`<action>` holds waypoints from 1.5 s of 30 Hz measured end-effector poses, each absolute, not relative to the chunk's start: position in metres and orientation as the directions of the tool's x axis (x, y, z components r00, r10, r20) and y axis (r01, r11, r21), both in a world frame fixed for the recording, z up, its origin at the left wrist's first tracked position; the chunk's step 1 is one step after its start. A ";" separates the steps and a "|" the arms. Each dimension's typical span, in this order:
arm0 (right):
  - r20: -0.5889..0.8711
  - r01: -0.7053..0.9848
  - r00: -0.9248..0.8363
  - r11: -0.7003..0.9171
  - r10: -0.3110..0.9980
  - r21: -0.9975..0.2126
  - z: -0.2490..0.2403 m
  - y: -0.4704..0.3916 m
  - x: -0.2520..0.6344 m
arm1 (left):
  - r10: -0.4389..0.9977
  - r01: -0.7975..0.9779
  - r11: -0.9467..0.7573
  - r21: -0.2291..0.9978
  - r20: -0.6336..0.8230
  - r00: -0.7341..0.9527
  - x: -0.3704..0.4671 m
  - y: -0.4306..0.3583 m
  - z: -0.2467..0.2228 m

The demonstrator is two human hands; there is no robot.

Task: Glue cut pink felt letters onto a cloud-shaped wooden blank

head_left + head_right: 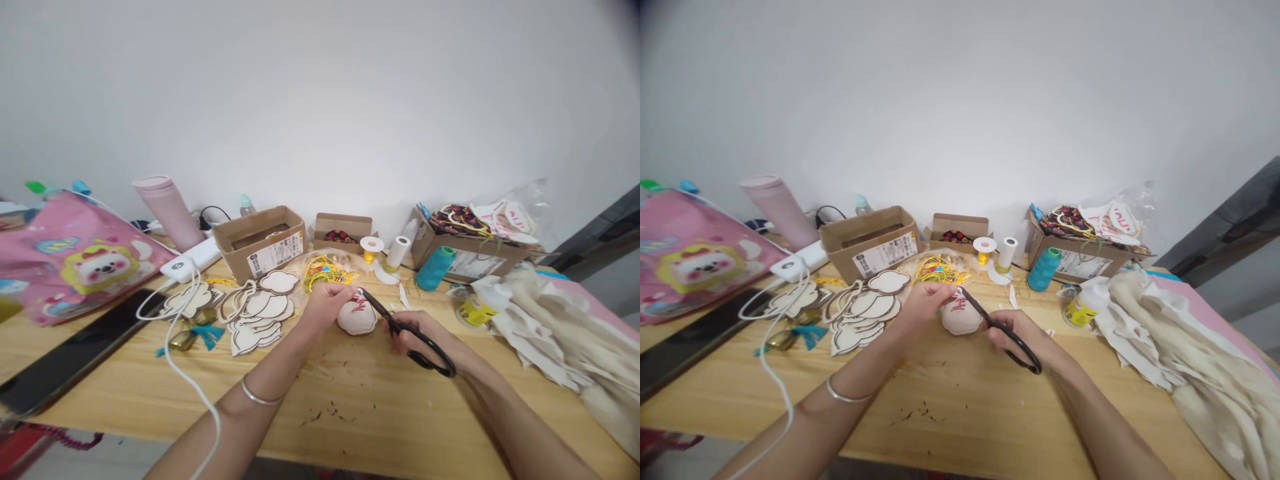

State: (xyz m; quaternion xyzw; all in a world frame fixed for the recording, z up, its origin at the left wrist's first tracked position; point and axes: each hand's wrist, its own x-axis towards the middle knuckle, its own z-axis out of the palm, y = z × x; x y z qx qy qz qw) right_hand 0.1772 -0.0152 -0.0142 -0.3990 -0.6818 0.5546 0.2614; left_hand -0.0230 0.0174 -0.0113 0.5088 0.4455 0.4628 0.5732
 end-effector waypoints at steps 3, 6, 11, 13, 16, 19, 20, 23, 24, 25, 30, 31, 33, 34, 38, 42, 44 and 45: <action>-0.085 0.168 -0.566 0.014 0.820 -0.986 -0.014 -0.004 0.173 | 0.991 -0.112 0.046 0.993 -0.032 0.130 -0.024 0.029 -0.009; -0.052 0.069 -0.585 -0.014 0.809 -0.997 -0.013 0.006 0.170 | 0.990 -0.160 0.037 0.987 -0.015 0.137 -0.022 0.042 -0.004; -0.023 0.036 -0.561 -0.003 0.827 -0.999 -0.012 0.009 0.169 | 0.992 -0.187 0.029 0.982 -0.005 0.128 -0.016 0.048 0.001; -0.014 0.066 -0.540 0.026 0.842 -0.997 -0.011 0.006 0.169 | 0.991 -0.206 0.029 0.978 -0.001 0.135 -0.014 0.046 0.000; -0.038 0.165 -0.511 0.054 0.859 -0.985 -0.010 0.003 0.171 | 0.989 -0.204 0.029 0.979 0.001 0.150 -0.012 0.044 -0.005; -0.071 0.241 -0.498 0.060 0.864 -0.969 -0.011 0.002 0.174 | 0.987 -0.161 0.019 0.987 0.007 0.162 -0.011 0.044 -0.011; -0.082 0.254 -0.494 0.053 0.866 -0.966 -0.011 0.002 0.175 | 0.987 -0.143 0.013 0.990 0.010 0.162 -0.012 0.044 -0.012; -0.110 0.272 -0.479 0.028 0.871 -0.962 -0.014 0.003 0.175 | 0.988 -0.095 0.004 0.995 0.011 0.154 -0.012 0.045 -0.015; -0.112 0.274 -0.472 0.025 0.874 -0.961 -0.015 0.002 0.175 | 0.988 -0.091 0.006 0.996 0.008 0.153 -0.013 0.045 -0.015; -0.113 0.279 -0.464 0.024 0.879 -0.960 -0.015 0.002 0.175 | 0.988 -0.090 0.006 0.996 0.007 0.153 -0.013 0.044 -0.016; -0.142 0.367 -0.415 0.023 0.899 -0.930 -0.012 -0.001 0.173 | 0.989 -0.066 -0.007 0.998 0.017 0.149 -0.014 0.043 -0.016; -0.143 0.383 -0.409 0.028 0.901 -0.923 -0.010 -0.002 0.173 | 0.988 -0.059 -0.011 0.998 0.020 0.153 -0.015 0.043 -0.016; -0.138 0.403 -0.399 0.039 0.907 -0.914 -0.007 -0.003 0.172 | 0.987 -0.039 -0.027 0.999 0.033 0.160 -0.016 0.043 -0.016; -0.134 0.408 -0.397 0.043 0.908 -0.912 -0.005 -0.003 0.172 | 0.986 -0.024 -0.039 0.999 0.042 0.159 -0.016 0.043 -0.015; -0.120 0.420 -0.412 0.071 0.903 -0.905 -0.002 -0.003 0.173 | 0.986 0.030 -0.054 0.998 0.048 0.158 -0.017 0.041 -0.011; -0.114 0.456 -0.414 0.097 0.903 -0.885 0.000 -0.001 0.174 | 0.982 0.079 -0.080 0.994 0.065 0.177 -0.017 0.040 -0.008; -0.121 0.481 -0.406 0.099 0.906 -0.871 0.001 -0.001 0.175 | 0.978 0.097 -0.109 0.989 0.090 0.186 -0.017 0.041 -0.008; -0.122 0.496 -0.402 0.104 0.907 -0.862 0.002 0.000 0.176 | 0.977 0.098 -0.119 0.988 0.099 0.190 -0.017 0.041 -0.008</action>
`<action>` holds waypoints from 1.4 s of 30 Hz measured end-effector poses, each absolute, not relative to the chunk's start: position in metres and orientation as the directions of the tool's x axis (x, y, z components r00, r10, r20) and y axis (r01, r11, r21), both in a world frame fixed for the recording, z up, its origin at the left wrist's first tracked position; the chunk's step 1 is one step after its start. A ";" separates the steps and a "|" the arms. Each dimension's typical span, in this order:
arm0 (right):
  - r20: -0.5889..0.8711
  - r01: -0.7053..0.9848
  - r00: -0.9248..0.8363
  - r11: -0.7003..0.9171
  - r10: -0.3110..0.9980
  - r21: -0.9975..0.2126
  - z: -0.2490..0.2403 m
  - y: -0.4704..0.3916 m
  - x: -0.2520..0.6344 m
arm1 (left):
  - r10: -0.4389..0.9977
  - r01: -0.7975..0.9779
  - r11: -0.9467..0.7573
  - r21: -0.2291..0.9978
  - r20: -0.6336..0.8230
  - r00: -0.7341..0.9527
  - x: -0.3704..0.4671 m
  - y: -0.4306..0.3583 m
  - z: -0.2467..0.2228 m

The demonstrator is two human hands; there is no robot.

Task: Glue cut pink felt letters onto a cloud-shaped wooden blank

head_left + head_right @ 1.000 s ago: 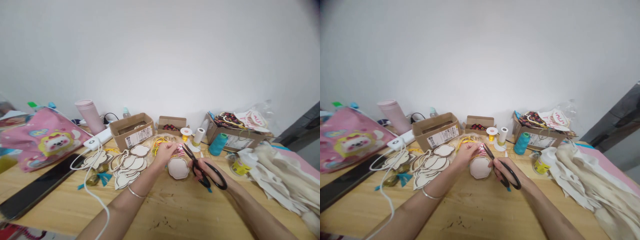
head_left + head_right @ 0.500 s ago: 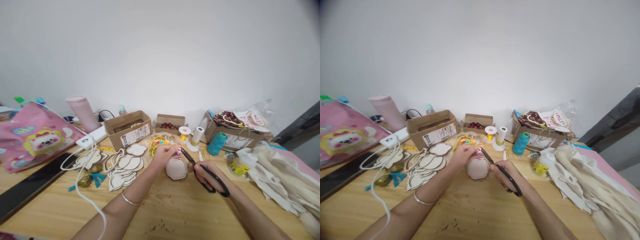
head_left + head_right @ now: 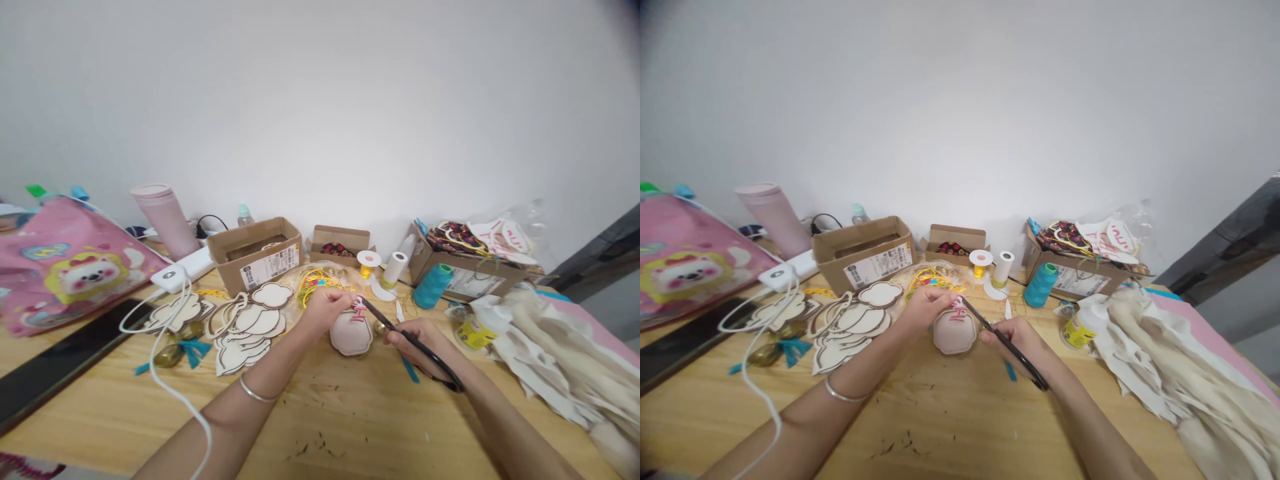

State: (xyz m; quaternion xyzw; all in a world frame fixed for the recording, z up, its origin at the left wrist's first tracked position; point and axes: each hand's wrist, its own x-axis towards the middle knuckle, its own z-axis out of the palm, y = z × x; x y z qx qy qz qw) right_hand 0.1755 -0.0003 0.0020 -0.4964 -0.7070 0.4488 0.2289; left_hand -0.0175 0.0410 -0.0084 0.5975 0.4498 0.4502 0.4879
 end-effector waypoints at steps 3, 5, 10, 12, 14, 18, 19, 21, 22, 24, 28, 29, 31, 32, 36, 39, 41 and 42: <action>-0.122 0.543 -0.401 0.129 0.908 -0.830 0.004 0.001 0.177 | 0.975 0.095 -0.124 0.988 0.103 0.197 -0.018 0.042 -0.010; -0.135 0.561 -0.411 0.133 0.901 -0.817 0.004 0.003 0.179 | 0.975 0.100 -0.125 0.987 0.104 0.195 -0.018 0.043 -0.010; -0.155 0.567 -0.429 0.131 0.890 -0.814 0.001 0.004 0.182 | 0.968 0.142 -0.140 0.980 0.105 0.226 -0.019 0.043 -0.010; -0.165 0.563 -0.436 0.125 0.885 -0.817 0.001 0.003 0.183 | 0.965 0.161 -0.139 0.977 0.097 0.242 -0.020 0.044 -0.010; -0.174 0.567 -0.436 0.120 0.883 -0.815 0.002 0.003 0.183 | 0.964 0.166 -0.141 0.976 0.097 0.249 -0.021 0.045 -0.011; -0.166 0.571 -0.414 0.114 0.895 -0.813 0.003 0.002 0.182 | 0.965 0.145 -0.127 0.981 0.088 0.248 -0.021 0.045 -0.011; -0.163 0.561 -0.403 0.102 0.901 -0.822 0.003 0.001 0.181 | 0.965 0.107 -0.103 0.989 0.074 0.251 -0.020 0.044 -0.011; -0.161 0.508 -0.376 0.058 0.912 -0.859 0.002 0.000 0.178 | 0.959 -0.058 -0.021 0.998 0.036 0.279 -0.018 0.041 -0.011; -0.163 0.467 -0.363 0.028 0.917 -0.884 0.001 -0.001 0.176 | 0.952 -0.173 0.037 0.984 0.018 0.306 -0.017 0.040 -0.011; -0.163 0.372 -0.339 -0.027 0.926 -0.928 0.000 -0.004 0.172 | 0.929 -0.386 0.157 0.909 -0.003 0.371 -0.013 0.036 -0.011; -0.135 0.229 -0.318 -0.062 0.939 -0.971 -0.005 -0.008 0.165 | 0.901 -0.565 0.291 0.772 -0.023 0.433 -0.007 0.029 -0.013; -0.129 0.208 -0.320 -0.064 0.938 -0.976 -0.007 -0.008 0.164 | 0.905 -0.582 0.302 0.755 -0.034 0.425 -0.005 0.027 -0.013; -0.121 0.185 -0.333 -0.061 0.935 -0.981 -0.010 -0.008 0.163 | 0.920 -0.603 0.307 0.737 -0.068 0.387 -0.003 0.025 -0.012; -0.112 0.182 -0.340 -0.051 0.934 -0.982 -0.012 -0.007 0.163 | 0.928 -0.606 0.303 0.735 -0.084 0.362 -0.002 0.024 -0.011; -0.057 0.162 -0.394 0.008 0.917 -0.987 -0.018 -0.006 0.166 | 0.961 -0.566 0.231 0.791 -0.095 0.259 0.000 0.022 -0.007; -0.031 0.130 -0.454 0.032 0.891 -0.991 -0.019 -0.006 0.169 | 0.981 -0.513 0.142 0.846 -0.050 0.189 -0.001 0.023 -0.005; -0.025 0.126 -0.472 0.039 0.881 -0.991 -0.018 -0.007 0.171 | 0.985 -0.486 0.106 0.868 -0.026 0.169 -0.001 0.023 -0.005; -0.028 0.131 -0.474 0.040 0.880 -0.991 -0.017 -0.007 0.172 | 0.986 -0.470 0.098 0.877 -0.022 0.163 -0.002 0.024 -0.006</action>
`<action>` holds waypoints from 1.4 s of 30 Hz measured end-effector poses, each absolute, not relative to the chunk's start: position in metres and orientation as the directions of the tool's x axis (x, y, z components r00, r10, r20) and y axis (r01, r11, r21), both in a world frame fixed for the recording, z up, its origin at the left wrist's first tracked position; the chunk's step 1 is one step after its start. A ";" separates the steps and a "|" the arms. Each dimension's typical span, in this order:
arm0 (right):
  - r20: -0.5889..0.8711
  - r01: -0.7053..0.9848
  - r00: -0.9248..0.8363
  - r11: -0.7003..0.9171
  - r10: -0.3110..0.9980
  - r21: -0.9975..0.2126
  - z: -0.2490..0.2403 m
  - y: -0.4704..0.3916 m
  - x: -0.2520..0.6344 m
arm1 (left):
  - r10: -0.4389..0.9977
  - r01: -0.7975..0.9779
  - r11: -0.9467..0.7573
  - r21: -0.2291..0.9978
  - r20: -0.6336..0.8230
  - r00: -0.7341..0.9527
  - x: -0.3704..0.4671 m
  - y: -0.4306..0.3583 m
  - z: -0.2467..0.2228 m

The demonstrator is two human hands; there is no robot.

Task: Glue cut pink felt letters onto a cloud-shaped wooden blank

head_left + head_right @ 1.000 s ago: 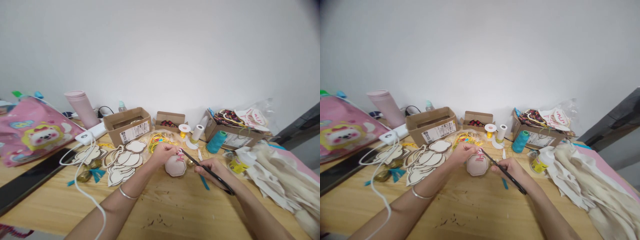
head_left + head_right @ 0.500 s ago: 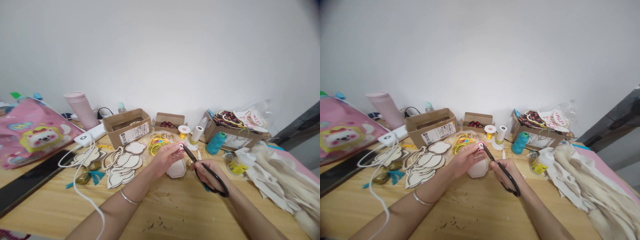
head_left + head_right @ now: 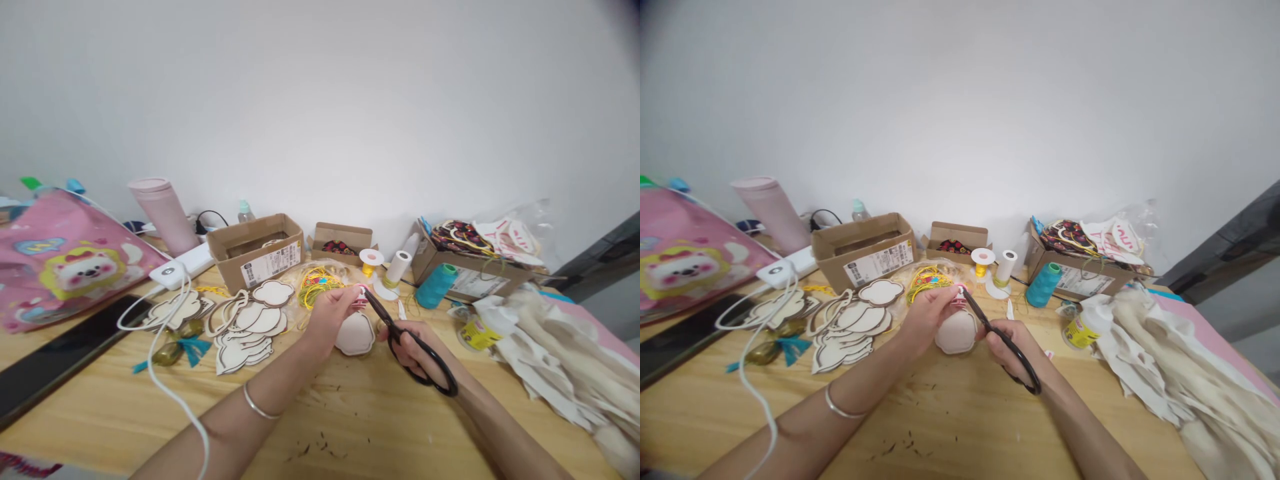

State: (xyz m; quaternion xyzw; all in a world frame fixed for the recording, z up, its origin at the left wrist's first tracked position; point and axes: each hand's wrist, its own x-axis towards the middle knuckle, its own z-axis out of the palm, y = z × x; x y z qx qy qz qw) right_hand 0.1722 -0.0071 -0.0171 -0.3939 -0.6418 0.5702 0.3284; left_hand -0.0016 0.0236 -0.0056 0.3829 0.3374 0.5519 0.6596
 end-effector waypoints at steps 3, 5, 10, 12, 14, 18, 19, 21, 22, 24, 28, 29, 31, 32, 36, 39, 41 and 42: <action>-0.039 0.144 -0.481 0.035 0.876 -0.989 -0.015 -0.008 0.174 | 0.989 -0.406 0.092 0.909 -0.035 0.146 -0.003 0.024 -0.005; -0.046 0.137 -0.498 0.026 0.866 -0.990 -0.014 -0.007 0.176 | 0.989 -0.356 0.097 0.930 -0.049 0.141 -0.004 0.023 -0.004; -0.046 0.105 -0.527 0.012 0.849 -0.994 -0.013 -0.007 0.180 | 0.991 -0.245 0.077 0.967 -0.046 0.129 -0.007 0.023 0.000; -0.047 0.108 -0.532 0.013 0.845 -0.994 -0.012 -0.007 0.181 | 0.991 -0.215 0.057 0.975 -0.029 0.129 -0.008 0.023 0.000; -0.041 0.115 -0.531 0.025 0.846 -0.993 -0.010 -0.008 0.181 | 0.991 -0.193 0.035 0.981 -0.009 0.131 -0.008 0.023 -0.002; 0.004 0.127 -0.533 0.084 0.846 -0.988 -0.009 -0.008 0.180 | 0.992 -0.188 0.040 0.981 -0.015 0.129 -0.007 0.024 -0.004; 0.016 0.124 -0.540 0.099 0.841 -0.987 -0.010 -0.007 0.180 | 0.991 -0.191 0.048 0.980 -0.023 0.130 -0.007 0.024 -0.004; 0.027 0.105 -0.555 0.102 0.831 -0.989 -0.013 -0.006 0.181 | 0.991 -0.195 0.058 0.979 -0.033 0.132 -0.007 0.024 -0.003; 0.028 0.093 -0.562 0.097 0.827 -0.991 -0.015 -0.005 0.181 | 0.991 -0.195 0.059 0.979 -0.033 0.133 -0.007 0.024 -0.002; 0.036 0.086 -0.575 0.104 0.818 -0.991 -0.016 -0.004 0.182 | 0.991 -0.192 0.054 0.980 -0.030 0.129 -0.006 0.023 -0.001; 0.039 0.132 -0.590 0.144 0.806 -0.981 -0.014 -0.006 0.182 | 0.992 -0.187 0.043 0.981 -0.019 0.127 -0.006 0.022 0.000; 0.019 0.147 -0.580 0.127 0.814 -0.981 -0.013 -0.007 0.182 | 0.992 -0.185 0.040 0.982 -0.016 0.127 -0.006 0.022 0.000; -0.029 0.190 -0.544 0.090 0.839 -0.978 -0.012 -0.007 0.181 | 0.991 -0.172 0.033 0.984 -0.010 0.131 -0.006 0.023 0.000; -0.046 0.218 -0.522 0.080 0.852 -0.973 -0.012 -0.007 0.181 | 0.991 -0.164 0.029 0.986 -0.008 0.130 -0.007 0.023 -0.001; -0.086 0.308 -0.465 0.070 0.881 -0.949 -0.012 -0.007 0.181 | 0.990 -0.128 0.009 0.992 0.009 0.139 -0.008 0.025 -0.003; -0.118 0.323 -0.453 0.040 0.884 -0.946 -0.008 -0.007 0.182 | 0.988 -0.104 0.006 0.995 0.010 0.155 -0.008 0.026 -0.003; -0.142 0.334 -0.440 0.014 0.887 -0.943 -0.005 -0.008 0.182 | 0.987 -0.090 -0.003 0.996 0.017 0.162 -0.009 0.026 -0.002; -0.155 0.345 -0.432 0.004 0.888 -0.938 -0.003 -0.008 0.182 | 0.985 -0.084 -0.008 0.996 0.022 0.168 -0.009 0.027 -0.001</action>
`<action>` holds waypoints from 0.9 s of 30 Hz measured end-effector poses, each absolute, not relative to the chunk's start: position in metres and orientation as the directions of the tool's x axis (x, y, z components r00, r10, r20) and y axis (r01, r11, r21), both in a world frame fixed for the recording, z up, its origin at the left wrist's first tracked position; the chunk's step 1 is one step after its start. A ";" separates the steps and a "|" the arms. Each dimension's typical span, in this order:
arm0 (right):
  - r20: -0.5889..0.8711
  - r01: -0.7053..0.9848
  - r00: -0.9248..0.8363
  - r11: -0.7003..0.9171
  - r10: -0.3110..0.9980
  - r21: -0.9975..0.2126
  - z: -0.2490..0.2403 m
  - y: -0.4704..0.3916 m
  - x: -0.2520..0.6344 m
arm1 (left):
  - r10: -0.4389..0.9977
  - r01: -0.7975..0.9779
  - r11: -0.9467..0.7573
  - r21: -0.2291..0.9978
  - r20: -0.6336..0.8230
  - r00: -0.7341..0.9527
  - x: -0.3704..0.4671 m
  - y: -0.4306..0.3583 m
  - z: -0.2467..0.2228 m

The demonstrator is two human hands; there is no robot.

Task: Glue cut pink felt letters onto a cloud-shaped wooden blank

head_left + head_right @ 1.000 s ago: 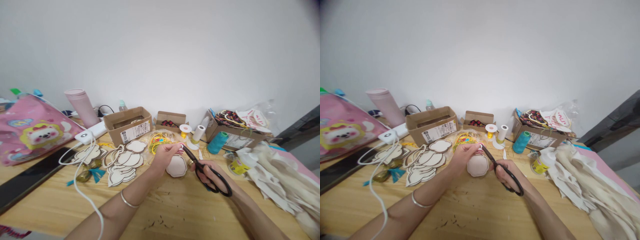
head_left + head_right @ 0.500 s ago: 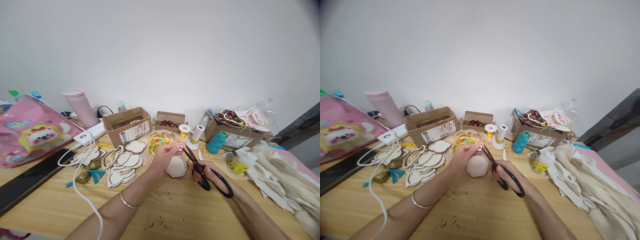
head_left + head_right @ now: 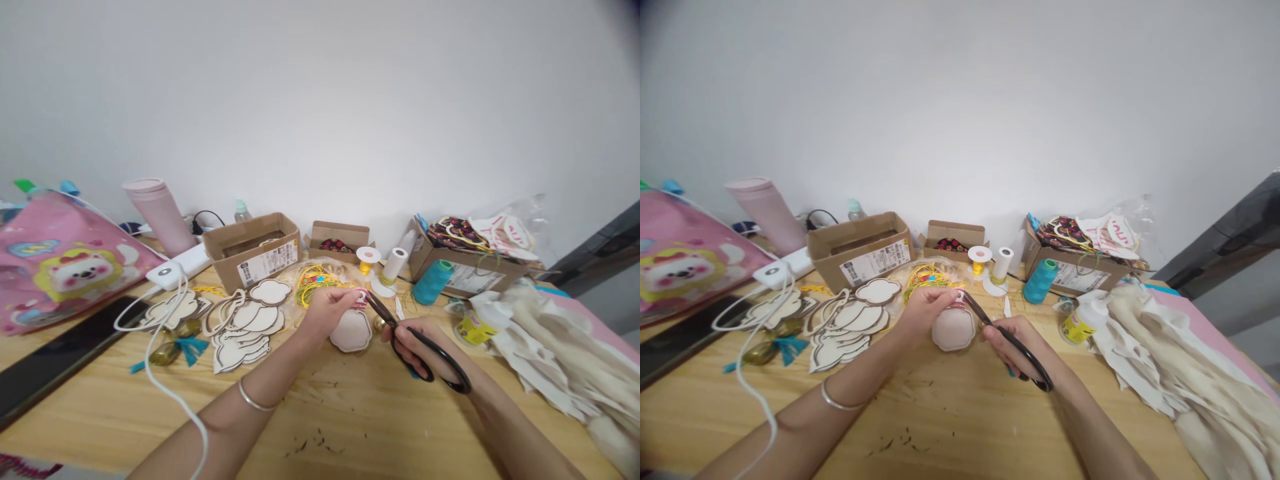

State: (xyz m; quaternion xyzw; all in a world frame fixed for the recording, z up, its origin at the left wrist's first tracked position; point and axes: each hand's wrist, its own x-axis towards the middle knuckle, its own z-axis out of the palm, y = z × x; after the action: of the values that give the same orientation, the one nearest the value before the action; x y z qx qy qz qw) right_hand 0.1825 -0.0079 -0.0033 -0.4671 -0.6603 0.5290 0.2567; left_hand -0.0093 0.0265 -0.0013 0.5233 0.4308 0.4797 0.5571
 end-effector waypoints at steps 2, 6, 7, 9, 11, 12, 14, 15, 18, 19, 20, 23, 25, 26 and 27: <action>-0.180 0.375 -0.416 -0.012 0.892 -0.927 -0.002 -0.008 0.184 | 0.984 -0.070 -0.011 0.998 0.023 0.178 -0.010 0.027 0.001; -0.212 0.446 -0.391 -0.018 0.896 -0.895 0.000 -0.008 0.185 | 0.983 -0.037 -0.002 0.999 0.009 0.181 -0.011 0.027 0.003; -0.208 0.457 -0.387 -0.009 0.898 -0.889 0.001 -0.008 0.185 | 0.983 -0.030 -0.001 1.000 0.006 0.183 -0.012 0.028 0.003; -0.177 0.473 -0.391 0.032 0.903 -0.880 0.004 -0.008 0.184 | 0.981 -0.023 0.002 1.000 0.002 0.193 -0.013 0.029 0.001; -0.138 0.480 -0.403 0.081 0.905 -0.873 0.006 -0.008 0.183 | 0.979 -0.016 -0.004 1.000 0.007 0.203 -0.014 0.030 -0.001; -0.125 0.479 -0.408 0.096 0.904 -0.873 0.007 -0.008 0.183 | 0.978 -0.013 -0.011 1.000 0.014 0.209 -0.014 0.031 -0.002; -0.119 0.470 -0.413 0.100 0.903 -0.877 0.008 -0.009 0.183 | 0.975 -0.012 -0.021 1.000 0.023 0.220 -0.014 0.031 -0.005; -0.120 0.464 -0.415 0.096 0.902 -0.881 0.009 -0.009 0.183 | 0.974 -0.018 -0.023 1.000 0.027 0.223 -0.015 0.032 -0.006; -0.118 0.449 -0.424 0.095 0.898 -0.889 0.009 -0.009 0.183 | 0.973 -0.046 -0.030 0.998 0.040 0.226 -0.014 0.031 -0.008; -0.113 0.449 -0.425 0.100 0.898 -0.888 0.009 -0.009 0.182 | 0.973 -0.055 -0.029 0.998 0.041 0.227 -0.014 0.031 -0.008; -0.107 0.451 -0.422 0.106 0.900 -0.886 0.008 -0.009 0.182 | 0.973 -0.064 -0.024 0.998 0.038 0.228 -0.013 0.031 -0.008; -0.102 0.453 -0.411 0.105 0.906 -0.885 0.007 -0.008 0.182 | 0.973 -0.086 0.009 0.996 0.011 0.229 -0.012 0.030 -0.007; -0.124 0.439 -0.406 0.074 0.906 -0.895 0.006 -0.008 0.183 | 0.974 -0.096 0.022 0.995 0.001 0.228 -0.011 0.030 -0.006; -0.140 0.431 -0.401 0.052 0.905 -0.901 0.005 -0.008 0.183 | 0.974 -0.102 0.024 0.995 -0.001 0.229 -0.011 0.030 -0.005; -0.152 0.421 -0.394 0.031 0.906 -0.907 0.005 -0.008 0.183 | 0.974 -0.105 0.028 0.994 -0.003 0.229 -0.011 0.029 -0.005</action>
State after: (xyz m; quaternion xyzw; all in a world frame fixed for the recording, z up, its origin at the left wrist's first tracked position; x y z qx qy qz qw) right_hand 0.1831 -0.0084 0.0046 -0.4921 -0.6743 0.4925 0.2464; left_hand -0.0110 0.0295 -0.0048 0.5225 0.4154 0.4617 0.5842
